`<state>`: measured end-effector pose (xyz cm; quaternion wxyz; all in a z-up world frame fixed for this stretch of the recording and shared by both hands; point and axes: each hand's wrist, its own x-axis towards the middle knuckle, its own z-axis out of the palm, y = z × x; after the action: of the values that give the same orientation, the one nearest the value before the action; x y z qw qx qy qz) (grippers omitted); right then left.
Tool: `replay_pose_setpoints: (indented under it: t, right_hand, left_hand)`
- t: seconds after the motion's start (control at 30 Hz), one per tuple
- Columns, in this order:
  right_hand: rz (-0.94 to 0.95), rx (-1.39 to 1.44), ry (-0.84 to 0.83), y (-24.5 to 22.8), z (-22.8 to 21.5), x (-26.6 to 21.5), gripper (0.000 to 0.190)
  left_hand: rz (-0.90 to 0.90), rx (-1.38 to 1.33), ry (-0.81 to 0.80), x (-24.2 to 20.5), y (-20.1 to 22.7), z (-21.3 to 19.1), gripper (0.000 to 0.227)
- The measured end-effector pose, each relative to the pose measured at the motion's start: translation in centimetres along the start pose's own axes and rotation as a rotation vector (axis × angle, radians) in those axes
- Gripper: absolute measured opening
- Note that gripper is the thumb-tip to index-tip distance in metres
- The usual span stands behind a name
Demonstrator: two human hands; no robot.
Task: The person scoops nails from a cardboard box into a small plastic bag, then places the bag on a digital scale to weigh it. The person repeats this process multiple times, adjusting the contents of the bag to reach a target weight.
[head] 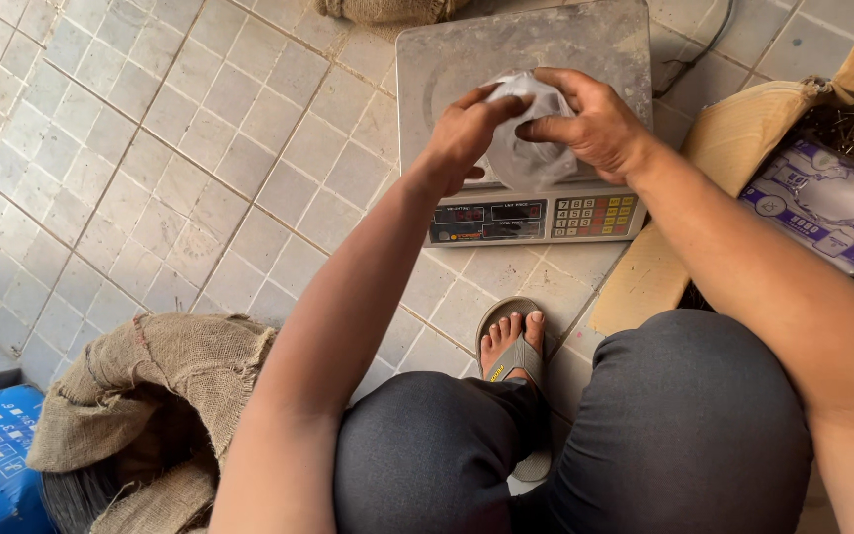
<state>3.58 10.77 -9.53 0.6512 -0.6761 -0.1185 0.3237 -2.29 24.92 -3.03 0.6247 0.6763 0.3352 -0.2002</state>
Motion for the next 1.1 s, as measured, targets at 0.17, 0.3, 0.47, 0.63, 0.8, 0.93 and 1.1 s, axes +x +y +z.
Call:
replay_pose_setpoints:
  t: [0.17, 0.3, 0.47, 0.63, 0.8, 0.93, 1.1]
  right_hand:
    - [0.215, -0.059, -0.126, -2.0, -0.6, -1.6, 0.083]
    - [0.262, -0.089, -0.023, -1.2, 0.8, -1.6, 0.104]
    - [0.304, -0.066, 0.075, 1.0, -0.6, -1.5, 0.090]
    - [0.448, -0.169, 0.119, -1.0, -1.1, -2.5, 0.099]
    - [0.681, -0.175, -0.058, 0.8, -0.9, -2.3, 0.068]
    - [0.611, -0.071, -0.116, 1.8, -1.1, -1.9, 0.057]
    - [0.436, 0.196, 0.154, 0.6, -0.8, -0.5, 0.064]
  left_hand:
    - [-0.007, -0.035, -0.148, -0.3, -1.1, -1.5, 0.085]
    - [-0.097, -0.196, -0.090, -0.5, -3.0, 0.3, 0.121]
    - [-0.142, -0.170, -0.116, 0.5, -5.2, 0.7, 0.104]
    - [0.117, 0.073, -0.035, 1.1, -4.7, -1.1, 0.088]
    - [-0.150, 0.026, -0.040, 0.2, -4.6, -0.3, 0.098]
    - [-0.273, 0.063, -0.019, -0.6, -4.5, 0.3, 0.100]
    - [-0.067, -0.289, -0.007, 3.3, -5.5, 1.8, 0.024]
